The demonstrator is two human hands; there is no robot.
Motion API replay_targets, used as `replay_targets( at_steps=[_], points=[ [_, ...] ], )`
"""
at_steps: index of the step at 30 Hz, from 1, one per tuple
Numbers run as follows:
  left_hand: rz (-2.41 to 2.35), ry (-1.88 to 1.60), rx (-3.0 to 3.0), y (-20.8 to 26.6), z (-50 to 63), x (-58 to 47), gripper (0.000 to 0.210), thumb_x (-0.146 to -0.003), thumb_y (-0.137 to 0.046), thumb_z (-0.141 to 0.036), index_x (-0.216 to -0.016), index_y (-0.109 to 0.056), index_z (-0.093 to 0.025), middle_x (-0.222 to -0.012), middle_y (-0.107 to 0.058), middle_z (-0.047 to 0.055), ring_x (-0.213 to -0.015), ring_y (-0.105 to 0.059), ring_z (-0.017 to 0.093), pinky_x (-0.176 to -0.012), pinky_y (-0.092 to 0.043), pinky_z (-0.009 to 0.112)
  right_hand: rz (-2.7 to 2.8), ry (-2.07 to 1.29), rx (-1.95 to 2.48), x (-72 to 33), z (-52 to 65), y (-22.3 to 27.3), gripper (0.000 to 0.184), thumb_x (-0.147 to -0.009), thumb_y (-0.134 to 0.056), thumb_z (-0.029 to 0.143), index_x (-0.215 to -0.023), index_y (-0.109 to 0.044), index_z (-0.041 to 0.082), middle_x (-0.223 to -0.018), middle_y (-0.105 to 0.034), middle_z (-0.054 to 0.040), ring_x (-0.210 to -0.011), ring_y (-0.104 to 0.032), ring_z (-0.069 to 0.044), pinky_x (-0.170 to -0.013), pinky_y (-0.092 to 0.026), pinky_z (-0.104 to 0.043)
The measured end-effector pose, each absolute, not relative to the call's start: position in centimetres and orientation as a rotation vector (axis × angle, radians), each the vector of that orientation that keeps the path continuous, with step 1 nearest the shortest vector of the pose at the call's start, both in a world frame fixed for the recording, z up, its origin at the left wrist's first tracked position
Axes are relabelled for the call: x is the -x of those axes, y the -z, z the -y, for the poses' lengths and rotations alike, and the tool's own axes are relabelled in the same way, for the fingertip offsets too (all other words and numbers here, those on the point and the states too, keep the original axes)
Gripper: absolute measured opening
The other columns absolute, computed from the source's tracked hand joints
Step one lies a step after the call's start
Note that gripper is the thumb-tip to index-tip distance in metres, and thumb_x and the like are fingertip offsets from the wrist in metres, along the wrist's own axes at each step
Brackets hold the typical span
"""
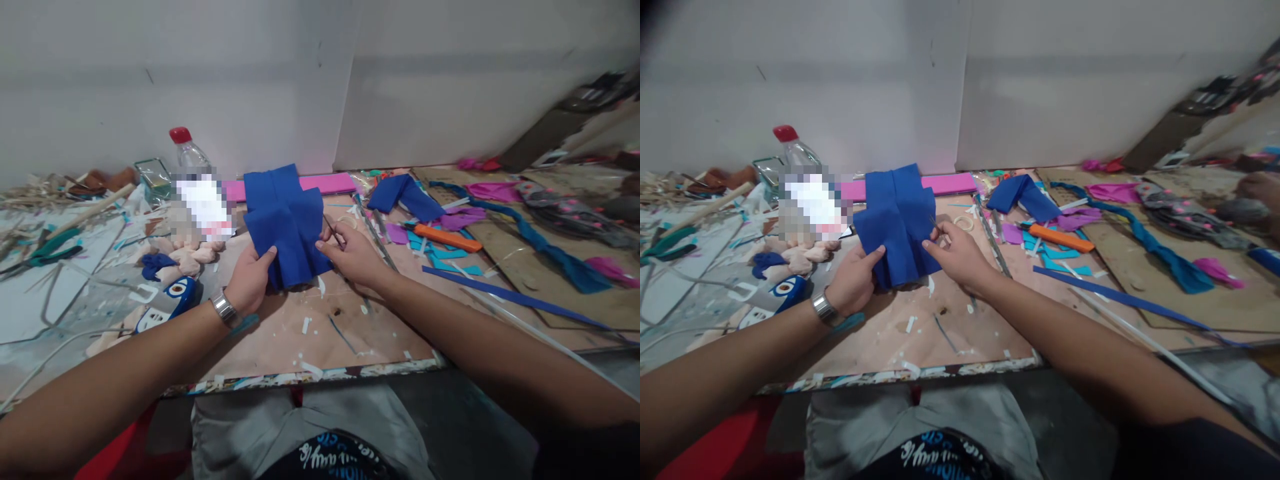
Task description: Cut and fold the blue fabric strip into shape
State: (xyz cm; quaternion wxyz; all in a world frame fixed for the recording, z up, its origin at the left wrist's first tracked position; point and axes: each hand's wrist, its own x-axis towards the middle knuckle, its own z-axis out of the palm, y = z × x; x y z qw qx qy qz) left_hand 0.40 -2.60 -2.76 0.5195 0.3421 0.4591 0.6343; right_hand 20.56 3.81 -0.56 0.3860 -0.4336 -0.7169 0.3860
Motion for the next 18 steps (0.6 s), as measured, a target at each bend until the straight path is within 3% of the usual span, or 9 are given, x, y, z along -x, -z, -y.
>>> replay_targets(
  at_steps=[4,8,11,14,18],
  points=[
    [-1.095,-1.566,-0.871,3.21,2.34,-0.19,0.047,-0.086,-0.077,-0.038,-0.127,-0.068,-0.018,-0.137,-0.072,0.012,-0.129,-0.065,0.030,-0.116,-0.047,0.050,1.767,-1.123,1.061,-20.55,-4.38,1.39,0.021,-0.078,-0.072,0.030,-0.081,-0.053,0.023,-0.094,-0.067,-0.0024,-0.086,-0.061,-0.018,-0.076,-0.047,-0.029],
    [-1.139,-1.568,-0.873,3.49,2.26,-0.01,0.049,-0.086,-0.077,-0.039,-0.129,-0.066,-0.017,-0.139,-0.071,0.013,-0.127,-0.066,0.030,-0.117,-0.046,0.052,1.646,-1.319,1.109,-20.23,-4.32,1.28,0.019,-0.074,-0.070,0.027,-0.081,-0.053,0.022,-0.092,-0.070,-0.0019,-0.067,-0.055,-0.012,-0.059,-0.042,-0.025],
    [-1.166,-1.552,-0.862,3.47,2.26,0.03,0.051,-0.087,-0.076,-0.039,-0.132,-0.065,-0.017,-0.140,-0.070,0.013,-0.127,-0.066,0.031,-0.116,-0.047,0.053,1.542,-1.359,1.160,-20.17,-4.35,1.06,0.026,-0.071,-0.073,0.028,-0.082,-0.050,0.022,-0.110,-0.072,-0.0039,-0.054,-0.044,-0.007,-0.048,-0.033,-0.022],
    [-1.111,-1.536,-0.837,3.17,2.42,-0.18,0.051,-0.087,-0.076,-0.039,-0.132,-0.065,-0.018,-0.141,-0.070,0.013,-0.128,-0.066,0.030,-0.115,-0.048,0.052,1.512,-1.427,1.143,-20.19,-4.49,1.13,0.030,-0.068,-0.075,0.027,-0.081,-0.049,0.022,-0.127,-0.069,-0.0053,-0.057,-0.045,-0.006,-0.047,-0.033,-0.021],
    [-1.030,-1.484,-0.812,2.60,2.79,-0.64,0.047,-0.086,-0.079,-0.038,-0.126,-0.068,-0.016,-0.137,-0.072,0.012,-0.127,-0.066,0.028,-0.116,-0.048,0.046,1.494,-1.505,1.101,-20.17,-4.47,1.19,0.032,-0.065,-0.078,0.026,-0.082,-0.051,0.021,-0.120,-0.069,-0.0055,-0.067,-0.052,-0.009,-0.052,-0.036,-0.021]
  ],
)
